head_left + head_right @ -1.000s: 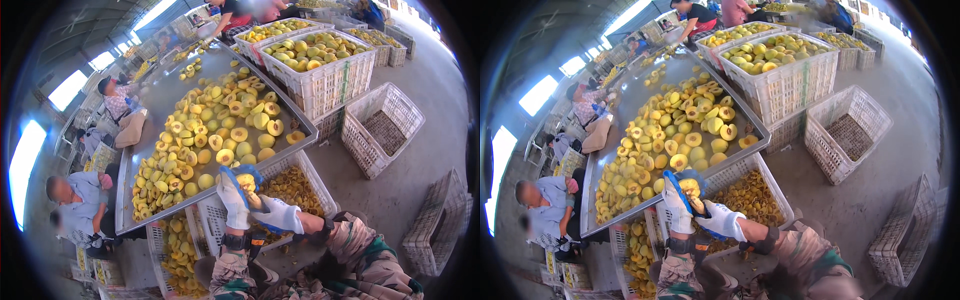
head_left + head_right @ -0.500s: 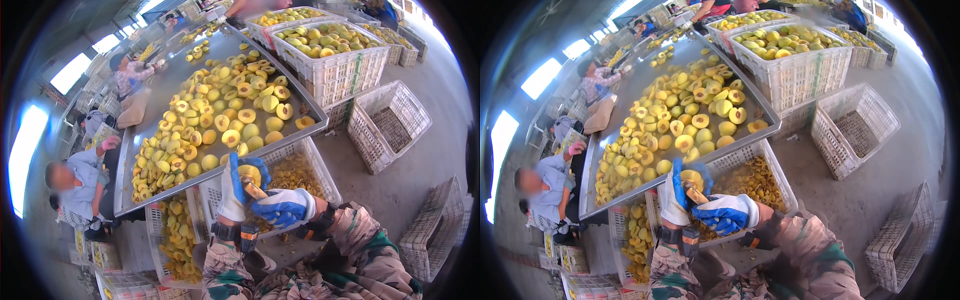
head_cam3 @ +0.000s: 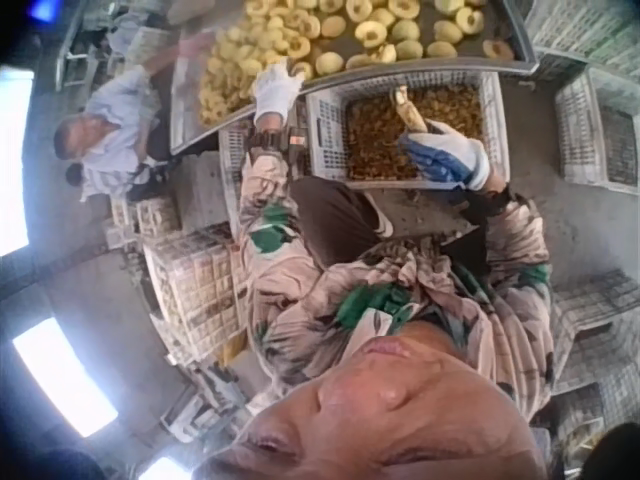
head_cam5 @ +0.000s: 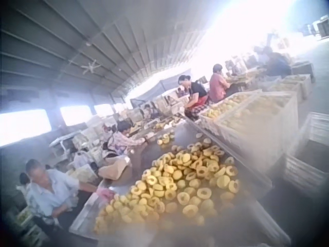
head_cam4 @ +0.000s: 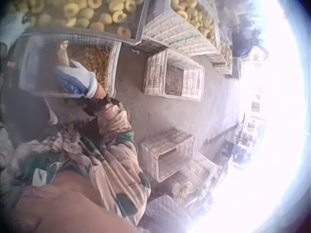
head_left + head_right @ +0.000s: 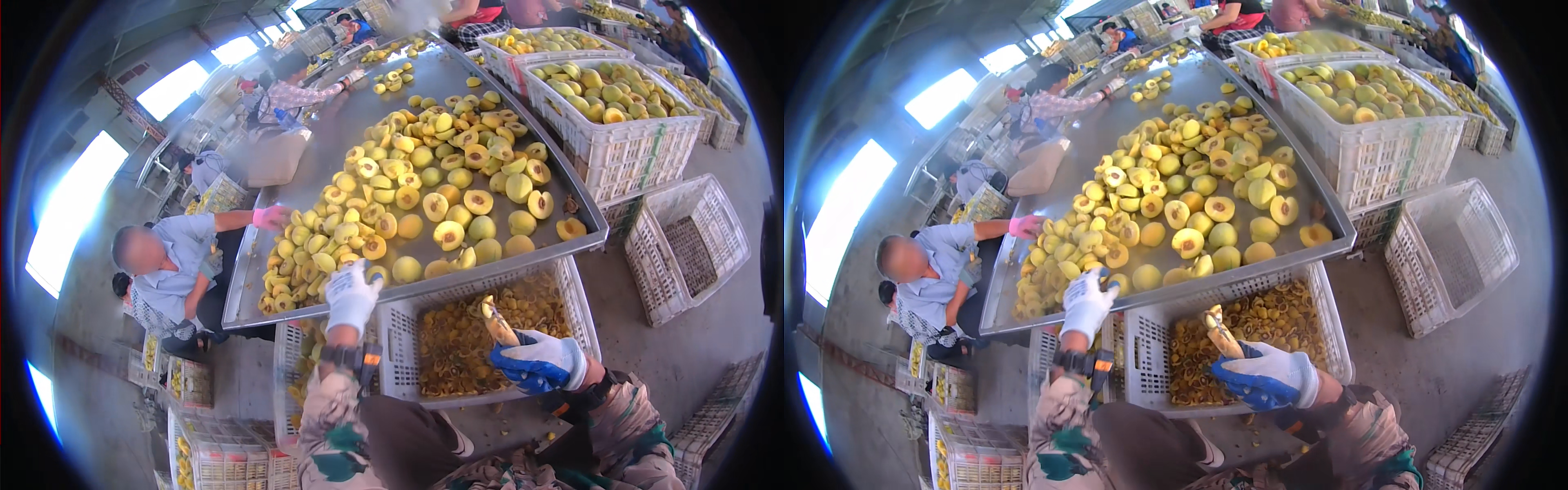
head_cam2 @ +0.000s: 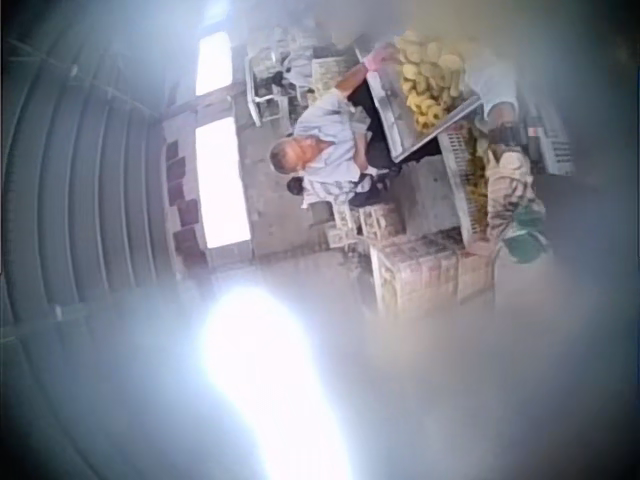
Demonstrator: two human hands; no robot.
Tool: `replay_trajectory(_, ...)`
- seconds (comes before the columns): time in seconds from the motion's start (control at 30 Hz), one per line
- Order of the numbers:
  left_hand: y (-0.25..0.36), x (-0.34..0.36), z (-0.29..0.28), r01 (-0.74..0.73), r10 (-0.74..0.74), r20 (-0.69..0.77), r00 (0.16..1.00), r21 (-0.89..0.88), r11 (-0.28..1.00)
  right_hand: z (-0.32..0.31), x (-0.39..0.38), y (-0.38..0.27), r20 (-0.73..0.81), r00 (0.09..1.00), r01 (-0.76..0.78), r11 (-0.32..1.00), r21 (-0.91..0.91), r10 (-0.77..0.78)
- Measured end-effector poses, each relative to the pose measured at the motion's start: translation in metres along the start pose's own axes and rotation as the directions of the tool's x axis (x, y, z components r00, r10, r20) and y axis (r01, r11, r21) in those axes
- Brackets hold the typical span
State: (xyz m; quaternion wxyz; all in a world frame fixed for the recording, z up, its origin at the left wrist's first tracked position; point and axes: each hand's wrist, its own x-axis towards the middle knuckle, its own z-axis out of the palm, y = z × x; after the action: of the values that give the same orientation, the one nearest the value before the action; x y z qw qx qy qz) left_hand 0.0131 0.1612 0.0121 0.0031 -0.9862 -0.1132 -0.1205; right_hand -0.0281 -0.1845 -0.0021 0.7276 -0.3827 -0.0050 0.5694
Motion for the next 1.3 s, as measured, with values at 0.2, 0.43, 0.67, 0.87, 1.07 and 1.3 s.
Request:
replay_trajectory(0.2, 0.022, 0.067, 0.023, -0.047, -0.053, 0.516, 0.855, 0.178, 0.983, -0.004, -0.004, -0.011, -0.110, 0.993, 0.034, 0.999, -0.002, -0.034)
replay_trajectory(0.43, 0.020, 0.074, 0.043, -0.086, 0.073, 0.414, 0.908, 0.014, 0.996, -0.010, 0.006, -0.009, -0.076, 0.994, 0.076, 0.997, -0.008, -0.076)
replay_trajectory(0.67, 0.036, 0.024, 0.008, 0.296, 0.188, 0.321, 0.928, -0.944, 0.146, 0.000, 0.016, -0.006, -0.190, 0.968, 0.134, 0.976, -0.172, -0.166)
replay_trajectory(0.87, 0.102, -0.062, 0.005, 0.268, 0.372, 0.137, 0.918, -0.906, -0.327, 0.011, 0.030, 0.002, -0.192, 0.922, 0.224, 0.867, -0.444, -0.336)
replay_trajectory(1.07, 0.141, -0.080, 0.016, 0.074, 0.162, 0.043, 0.986, -0.980, -0.187, 0.016, 0.027, 0.005, -0.291, 0.882, 0.088, 0.735, -0.673, -0.372)
replay_trajectory(1.3, 0.148, -0.076, 0.019, 0.077, 0.000, 0.080, 0.997, -0.956, -0.283, 0.017, 0.020, 0.004, -0.245, 0.865, 0.093, 0.621, -0.778, -0.437)
